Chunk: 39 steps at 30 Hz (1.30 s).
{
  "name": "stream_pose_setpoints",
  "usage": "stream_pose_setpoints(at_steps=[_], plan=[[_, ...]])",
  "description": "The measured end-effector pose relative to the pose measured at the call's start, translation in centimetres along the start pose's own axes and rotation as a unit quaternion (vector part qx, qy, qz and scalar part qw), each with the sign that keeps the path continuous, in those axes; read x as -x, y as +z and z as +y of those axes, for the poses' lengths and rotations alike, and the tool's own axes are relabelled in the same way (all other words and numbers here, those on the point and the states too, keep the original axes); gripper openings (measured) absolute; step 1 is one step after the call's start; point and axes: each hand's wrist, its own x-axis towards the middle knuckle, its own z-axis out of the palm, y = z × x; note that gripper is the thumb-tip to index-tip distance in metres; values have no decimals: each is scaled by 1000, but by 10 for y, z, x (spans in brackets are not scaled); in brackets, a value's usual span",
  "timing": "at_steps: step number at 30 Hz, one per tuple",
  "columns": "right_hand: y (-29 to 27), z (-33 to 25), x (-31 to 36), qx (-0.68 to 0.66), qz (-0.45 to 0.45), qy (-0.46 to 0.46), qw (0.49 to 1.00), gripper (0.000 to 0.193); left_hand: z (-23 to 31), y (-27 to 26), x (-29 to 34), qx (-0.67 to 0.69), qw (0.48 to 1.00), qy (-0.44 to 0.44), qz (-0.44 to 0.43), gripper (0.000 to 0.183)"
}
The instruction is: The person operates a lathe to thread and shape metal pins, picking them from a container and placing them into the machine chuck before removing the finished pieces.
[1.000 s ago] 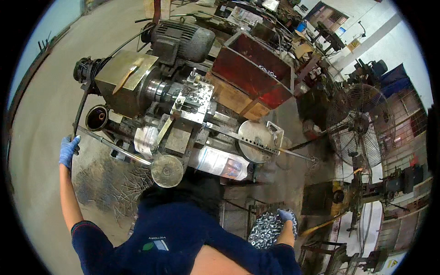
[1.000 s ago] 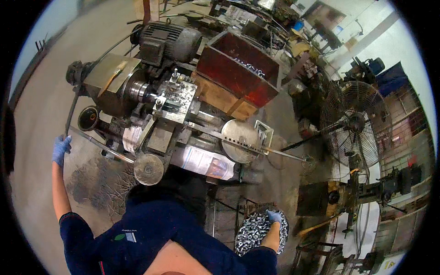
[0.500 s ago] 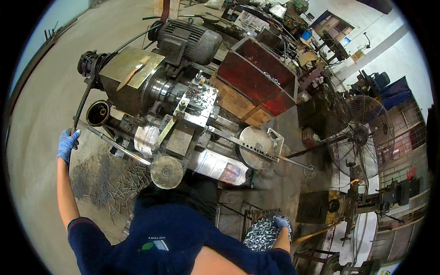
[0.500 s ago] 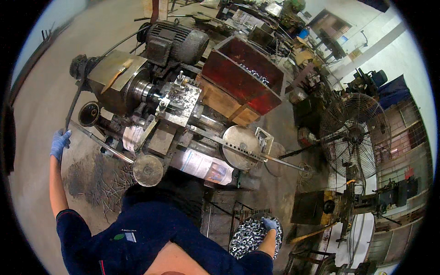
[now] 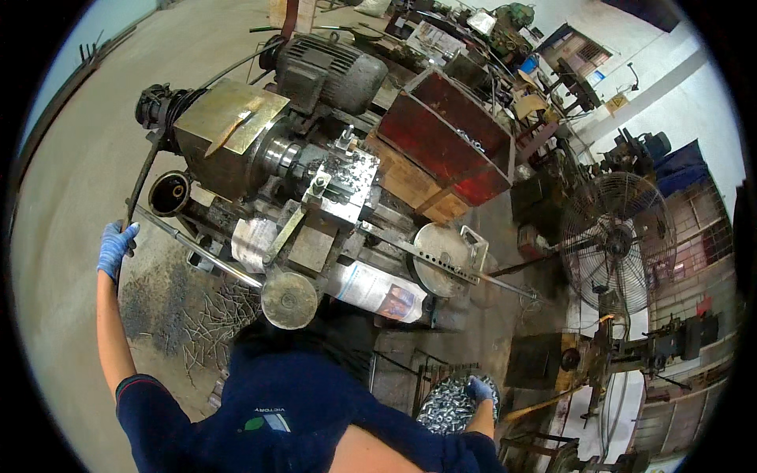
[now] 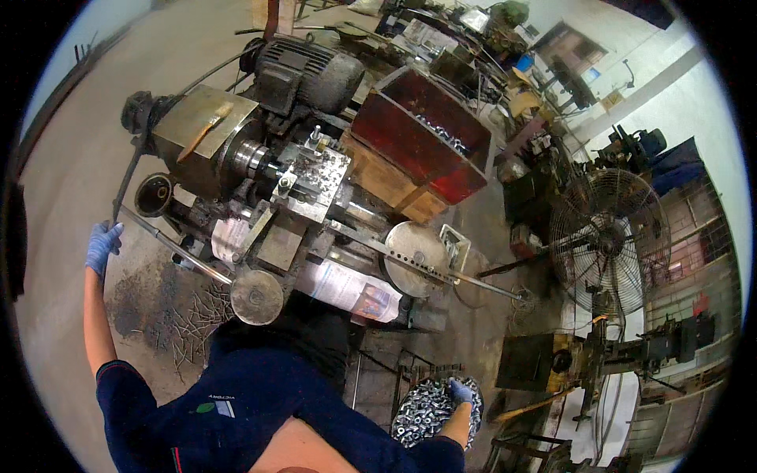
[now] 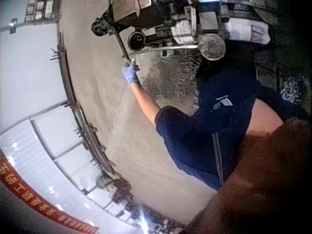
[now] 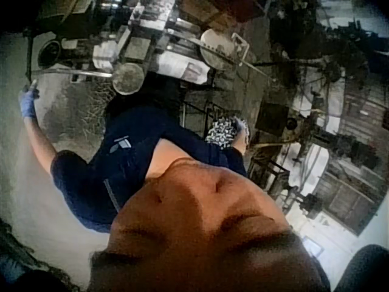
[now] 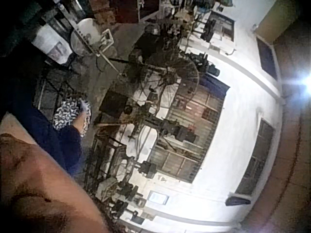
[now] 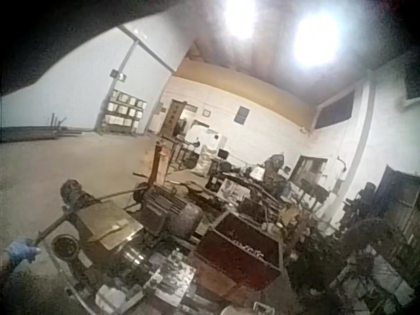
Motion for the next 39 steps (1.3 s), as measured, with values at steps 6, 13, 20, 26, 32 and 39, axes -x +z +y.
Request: stream_pose_setpoints(at_steps=[6,13,20,26,32,39], plan=[[20,116,-68,-80,3,-47,996,36,-36,38,-23,63,996,-11,-56,29],[3,58,-17,191,118,-60,973,28,-20,24,-13,47,999,9,-22,30],[-90,-139,114,-451,186,-165,857,33,-19,20,-8,-47,999,-11,5,31],[-174,-397,220,-271,159,-511,800,17,-4,23,2,-435,885,111,123,42],[-194,-591,296,-59,208,-750,625,35,-8,-1,49,-427,899,79,63,45],[-170,-682,290,174,145,-663,713,57,-21,-3,92,-407,910,-24,81,46]])
